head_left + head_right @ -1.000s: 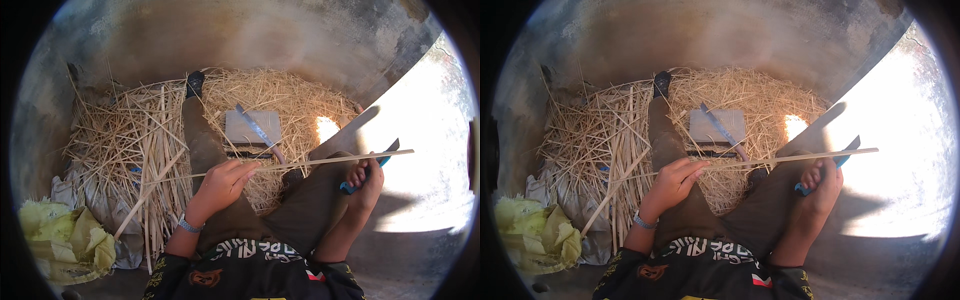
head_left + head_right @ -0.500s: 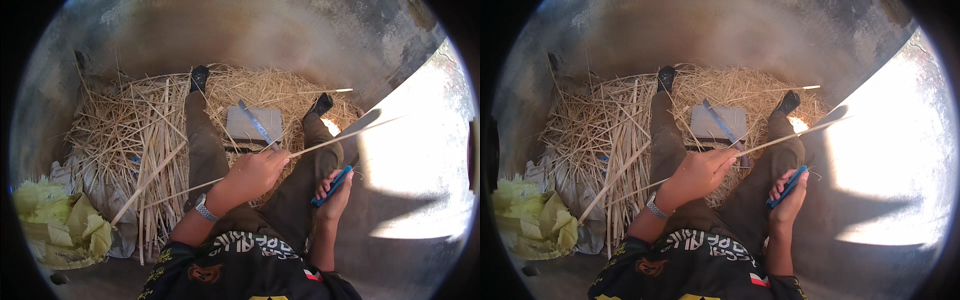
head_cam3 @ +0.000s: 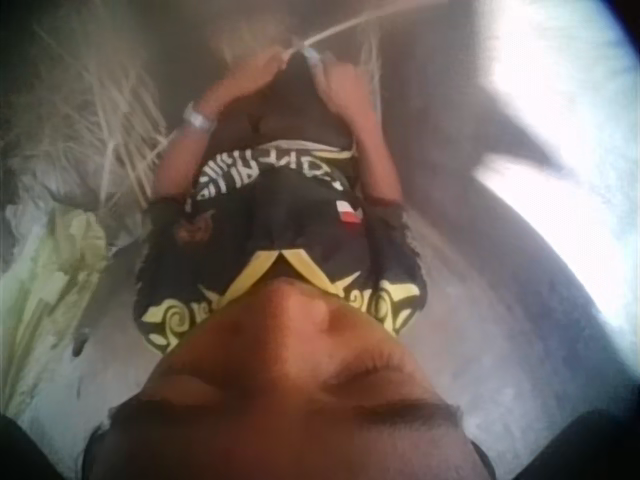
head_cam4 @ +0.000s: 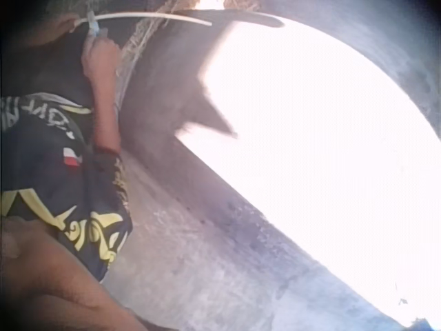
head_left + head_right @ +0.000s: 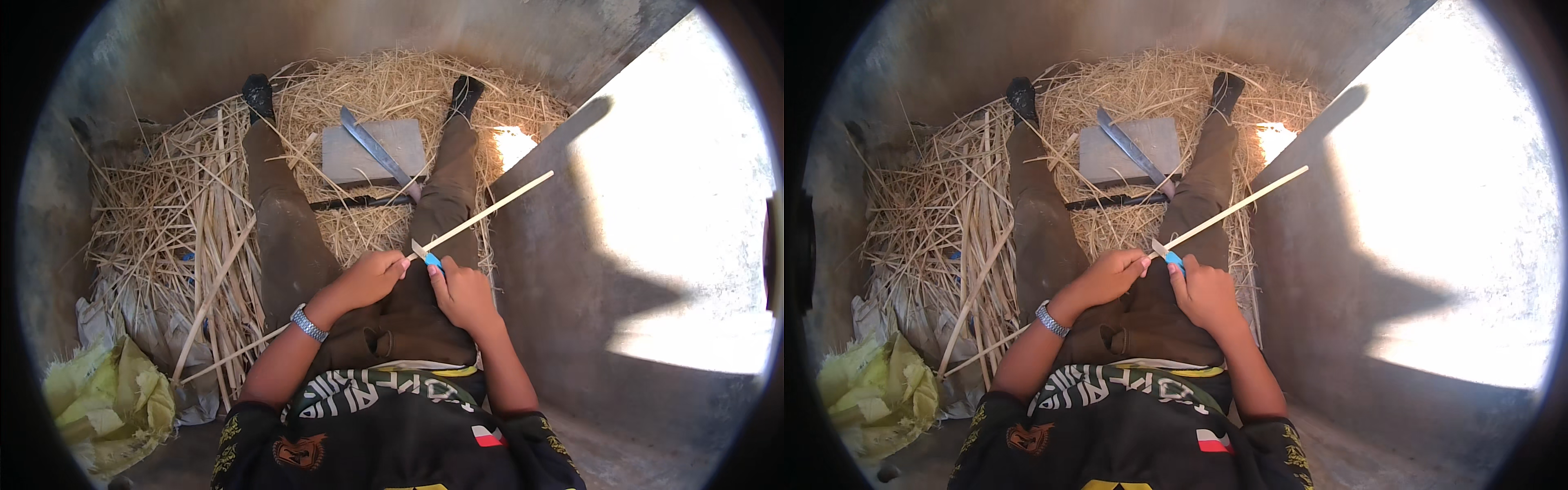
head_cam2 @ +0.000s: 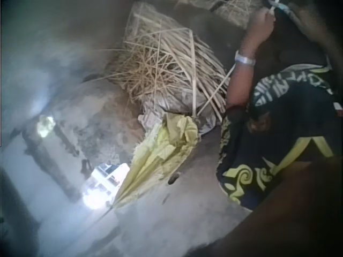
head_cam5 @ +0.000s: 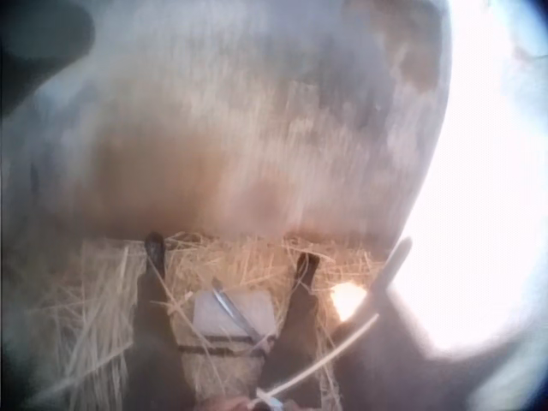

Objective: The person sits on a bed of straw and uses a utility knife to shave thin strips from a long bamboo stick. They hold the stick with their left hand and scrape the blade along its length with their right hand, creating fine shavings that fall onto the straw below.

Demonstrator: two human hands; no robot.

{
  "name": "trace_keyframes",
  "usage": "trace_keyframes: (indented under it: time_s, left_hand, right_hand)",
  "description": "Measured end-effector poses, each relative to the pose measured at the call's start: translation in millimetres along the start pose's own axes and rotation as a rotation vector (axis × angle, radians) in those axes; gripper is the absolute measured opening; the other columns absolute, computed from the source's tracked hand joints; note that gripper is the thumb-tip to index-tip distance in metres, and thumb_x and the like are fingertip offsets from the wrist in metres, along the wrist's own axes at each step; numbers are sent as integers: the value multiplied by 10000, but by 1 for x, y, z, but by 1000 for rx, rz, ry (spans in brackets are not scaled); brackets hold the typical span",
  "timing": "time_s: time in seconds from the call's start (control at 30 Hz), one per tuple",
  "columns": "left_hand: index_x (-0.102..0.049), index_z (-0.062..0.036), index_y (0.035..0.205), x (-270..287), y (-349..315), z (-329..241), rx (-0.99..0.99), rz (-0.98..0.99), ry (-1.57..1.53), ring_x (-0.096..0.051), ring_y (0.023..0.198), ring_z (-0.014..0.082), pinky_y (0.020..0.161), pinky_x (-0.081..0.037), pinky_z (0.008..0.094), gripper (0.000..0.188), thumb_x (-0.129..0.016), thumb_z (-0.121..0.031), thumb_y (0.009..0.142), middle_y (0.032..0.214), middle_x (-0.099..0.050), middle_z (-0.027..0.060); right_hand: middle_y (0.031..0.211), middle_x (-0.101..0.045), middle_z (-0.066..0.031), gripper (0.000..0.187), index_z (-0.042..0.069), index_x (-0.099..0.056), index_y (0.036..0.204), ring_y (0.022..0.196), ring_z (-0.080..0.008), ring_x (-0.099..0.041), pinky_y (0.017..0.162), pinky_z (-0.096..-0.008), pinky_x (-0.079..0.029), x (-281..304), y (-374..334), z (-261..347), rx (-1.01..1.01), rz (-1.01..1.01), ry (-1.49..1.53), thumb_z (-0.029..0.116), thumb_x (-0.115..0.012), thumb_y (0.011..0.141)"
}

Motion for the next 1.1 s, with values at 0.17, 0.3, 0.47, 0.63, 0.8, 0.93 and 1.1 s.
trace_keyframes:
  time_s: [0.17, 0.3, 0.47, 0.63, 0.8, 0.93, 1.1]
  left_hand:
    - [-607, 13, 922, -2, 1, -24, 14, -47, 112, -614, 647, 376, 616, -468, 432, 225, -525, -184, 994, 701, -607, 216]
    - [-604, 3, 958, 4, -10, -40, 14, -156, 183, -628, 716, 441, 616, -464, 502, 186, -527, -166, 975, 748, -627, 247]
    - [-587, -30, 988, 2, -19, -45, 61, -174, 257, -640, 746, 456, 659, -487, 547, 225, -497, -237, 988, 764, -653, 235]
    - [-589, -39, 963, -7, -28, -43, 57, -177, 163, -621, 662, 427, 586, -452, 511, 203, -507, -218, 1012, 688, -616, 202]
    - [-566, -54, 949, 2, -41, -52, 31, -259, 273, -625, 642, 402, 553, -454, 495, 174, -535, -216, 1006, 682, -611, 186]
    - [-556, -54, 940, 21, -45, -63, -111, -381, 334, -628, 626, 391, 529, -460, 485, 122, -555, -166, 989, 714, -629, 169]
    - [-557, -78, 928, 21, -54, -78, -161, -441, 503, -659, 604, 328, 491, -506, 423, 93, -589, -157, 966, 748, -662, 114]
  right_hand:
    - [610, -611, -223, 367, 29, -506, 909, 557, -454, -611, 528, -555, -477, -4, -5, 2, 81, 16, 60, 376, -479, 1024]
    - [626, -618, -198, 343, 37, -493, 912, 541, -433, -613, 492, -525, -479, -8, -11, 10, 101, -67, 11, 365, -510, 1012]
    - [646, -608, -170, 296, 45, -487, 887, 549, -400, -621, 475, -481, -468, 0, -12, 15, 180, -211, 88, 313, -547, 996]
    - [632, -581, -187, 278, 43, -490, 837, 546, -408, -595, 496, -467, -440, 12, -20, -19, 14, -345, 396, 261, -552, 998]
    - [609, -584, -177, 296, 41, -506, 803, 521, -389, -592, 479, -461, -440, 15, -19, 0, 95, -267, 190, 263, -595, 977]
    - [597, -592, -163, 335, 42, -496, 806, 505, -376, -599, 459, -461, -461, 10, -16, 24, 205, -188, 59, 311, -618, 964]
    - [608, -581, -123, 373, 41, -485, 812, 496, -332, -598, 433, -423, -449, 11, -10, 35, 267, -277, -20, 355, -638, 945]
Point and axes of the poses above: each hand's wrist, its own y-axis towards the middle knuckle, its own x-axis out of the back of the hand, z = x × y, the point moved 10 cm from there along y, towards the middle knuckle
